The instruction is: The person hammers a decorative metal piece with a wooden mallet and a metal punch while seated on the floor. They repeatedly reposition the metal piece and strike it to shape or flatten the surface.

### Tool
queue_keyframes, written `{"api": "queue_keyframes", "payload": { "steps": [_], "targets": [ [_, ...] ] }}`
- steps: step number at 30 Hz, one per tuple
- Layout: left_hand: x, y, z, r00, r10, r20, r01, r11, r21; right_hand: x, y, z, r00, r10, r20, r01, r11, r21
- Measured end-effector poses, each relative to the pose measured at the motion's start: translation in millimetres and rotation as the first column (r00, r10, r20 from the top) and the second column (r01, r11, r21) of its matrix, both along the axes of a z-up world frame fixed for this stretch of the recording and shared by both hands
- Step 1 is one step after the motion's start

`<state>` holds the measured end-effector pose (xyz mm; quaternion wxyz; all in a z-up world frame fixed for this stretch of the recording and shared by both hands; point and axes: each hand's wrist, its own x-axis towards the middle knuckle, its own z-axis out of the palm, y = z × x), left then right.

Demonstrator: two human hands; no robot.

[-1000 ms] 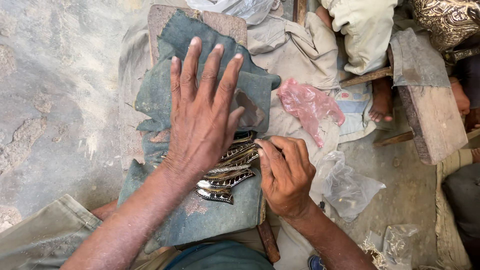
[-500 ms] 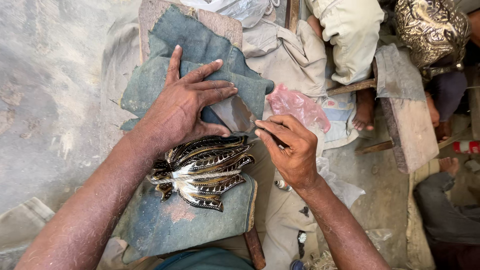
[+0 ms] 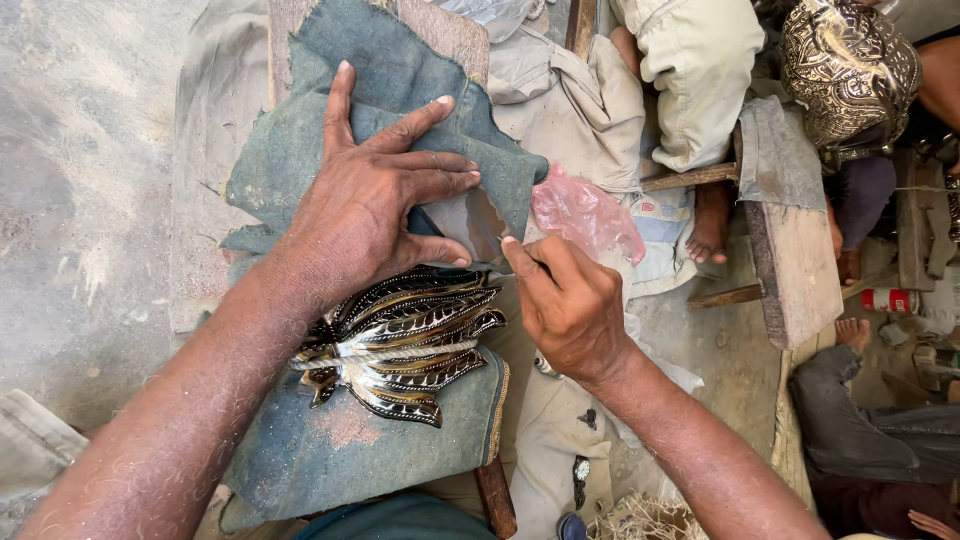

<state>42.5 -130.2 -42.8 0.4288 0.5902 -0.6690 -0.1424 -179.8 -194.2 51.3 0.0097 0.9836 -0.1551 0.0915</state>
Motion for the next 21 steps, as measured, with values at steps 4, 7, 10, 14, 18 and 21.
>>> {"api": "queue_keyframes", "payload": {
  "steps": [4,7,10,14,18,21],
  "targets": [
    [2.2,1.8,2.0,1.0,-0.013,-0.02,0.012,1.0,-0.011,8.8,2.0,-2.3,0.999,0.036,0.033,-0.036,0.999,-0.01],
    [2.7,0.6,4.6,1.0,-0.008,-0.011,0.008,1.0,-0.029,7.2,2.1,-4.6,0.999,0.032,0.031,-0.032,0.999,-0.002],
    [4.0,1.9,6.1,1.0,-0.003,-0.009,0.003,1.0,-0.003,14.1,1.0,-5.8,1.0,0.007,0.03,-0.006,1.0,-0.026],
    [1.0,1.0,5.2,1.0,0.006,0.007,-0.006,1.0,0.005,22.9,1.5,3.0,0.996,0.03,0.079,-0.033,0.999,0.037],
    [1.7,1.6,-3.6,1.0,0.014,0.008,-0.014,1.0,0.01,29.3,6.8,8.1,0.998,-0.028,0.047,0.026,0.999,0.038],
    [-0.9,0.3,-7.2,1.0,-0.021,0.004,0.021,1.0,-0.002,25.5,2.7,-5.0,0.995,-0.046,0.089,0.044,0.999,0.027]
  ]
}}
